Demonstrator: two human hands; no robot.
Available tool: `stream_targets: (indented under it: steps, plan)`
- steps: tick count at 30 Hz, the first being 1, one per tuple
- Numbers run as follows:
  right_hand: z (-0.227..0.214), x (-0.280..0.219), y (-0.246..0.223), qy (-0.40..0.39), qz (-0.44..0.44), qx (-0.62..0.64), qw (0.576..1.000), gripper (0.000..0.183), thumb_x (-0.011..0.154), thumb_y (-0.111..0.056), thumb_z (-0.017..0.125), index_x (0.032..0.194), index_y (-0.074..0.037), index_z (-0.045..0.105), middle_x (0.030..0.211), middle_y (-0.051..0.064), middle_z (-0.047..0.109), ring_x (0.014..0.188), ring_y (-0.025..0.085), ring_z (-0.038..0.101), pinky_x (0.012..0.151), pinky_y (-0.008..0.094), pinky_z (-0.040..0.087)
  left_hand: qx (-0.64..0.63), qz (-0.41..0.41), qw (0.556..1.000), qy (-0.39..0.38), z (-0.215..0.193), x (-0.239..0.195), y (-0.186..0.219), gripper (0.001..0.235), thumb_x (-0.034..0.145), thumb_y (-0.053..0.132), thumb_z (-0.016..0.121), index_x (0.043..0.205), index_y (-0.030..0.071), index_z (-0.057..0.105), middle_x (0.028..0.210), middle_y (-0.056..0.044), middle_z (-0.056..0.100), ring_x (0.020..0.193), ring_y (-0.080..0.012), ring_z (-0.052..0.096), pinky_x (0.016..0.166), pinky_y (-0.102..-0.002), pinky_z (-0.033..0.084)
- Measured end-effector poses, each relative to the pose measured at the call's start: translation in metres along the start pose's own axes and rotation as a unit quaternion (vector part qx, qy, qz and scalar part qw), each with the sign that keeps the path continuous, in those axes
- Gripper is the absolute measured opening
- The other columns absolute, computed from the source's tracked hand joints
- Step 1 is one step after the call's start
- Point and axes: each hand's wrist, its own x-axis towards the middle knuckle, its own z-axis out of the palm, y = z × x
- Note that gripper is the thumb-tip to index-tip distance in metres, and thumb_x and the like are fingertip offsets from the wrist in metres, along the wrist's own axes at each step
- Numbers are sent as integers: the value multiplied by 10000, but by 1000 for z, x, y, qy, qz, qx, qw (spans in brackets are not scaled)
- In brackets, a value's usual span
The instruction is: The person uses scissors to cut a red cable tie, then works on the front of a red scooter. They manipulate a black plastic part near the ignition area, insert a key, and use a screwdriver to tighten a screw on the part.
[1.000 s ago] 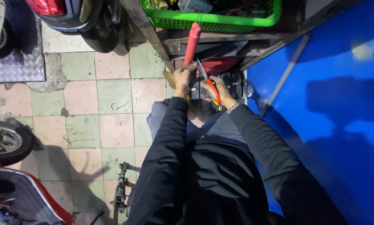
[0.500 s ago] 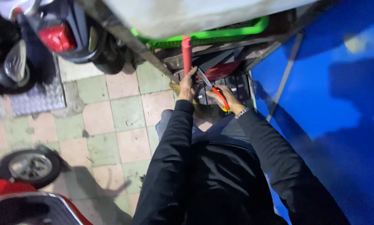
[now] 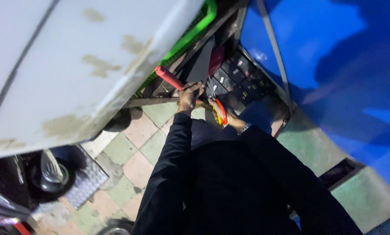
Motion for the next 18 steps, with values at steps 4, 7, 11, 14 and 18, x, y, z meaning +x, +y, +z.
stream_targets:
  steps: [4,7,11,14,18]
  plan:
    - [30,8,10,45,-26,55,997,679,934,-619,700,1177,8,610,643,97,565,514,224,613,378,351,558,36,16,999,-17,1,-5,2,253,749,-45,881,803,-2,638,795,-202,707,800,-370,767,764,-472,644]
    - [52,14,18,87,-64,90,990,579,941,-505,747,1137,19,596,711,105,606,619,223,657,494,316,592,63,24,998,-20,-2,1,-2,250,739,-26,898,814,-10,660,787,-182,694,776,-326,759,760,-430,647]
    - [79,-28,-25,146,-143,81,976,513,982,-285,694,1261,120,549,900,198,705,887,257,726,796,301,650,120,-2,992,-27,-10,25,-7,288,734,92,927,831,45,660,734,-126,675,658,-217,719,488,-267,597]
    - [99,-12,-10,230,-172,-158,945,678,902,-454,694,1356,14,506,948,226,745,965,427,724,831,536,601,105,3,994,-19,3,3,13,275,718,24,917,791,16,652,681,-151,645,604,-238,704,484,-269,578]
    - [103,-8,4,242,-163,-139,946,695,943,-547,668,1416,-82,459,1033,209,741,1032,426,704,897,530,580,137,3,991,-7,13,-16,20,292,713,88,931,792,48,653,690,-130,657,608,-202,682,469,-208,534]
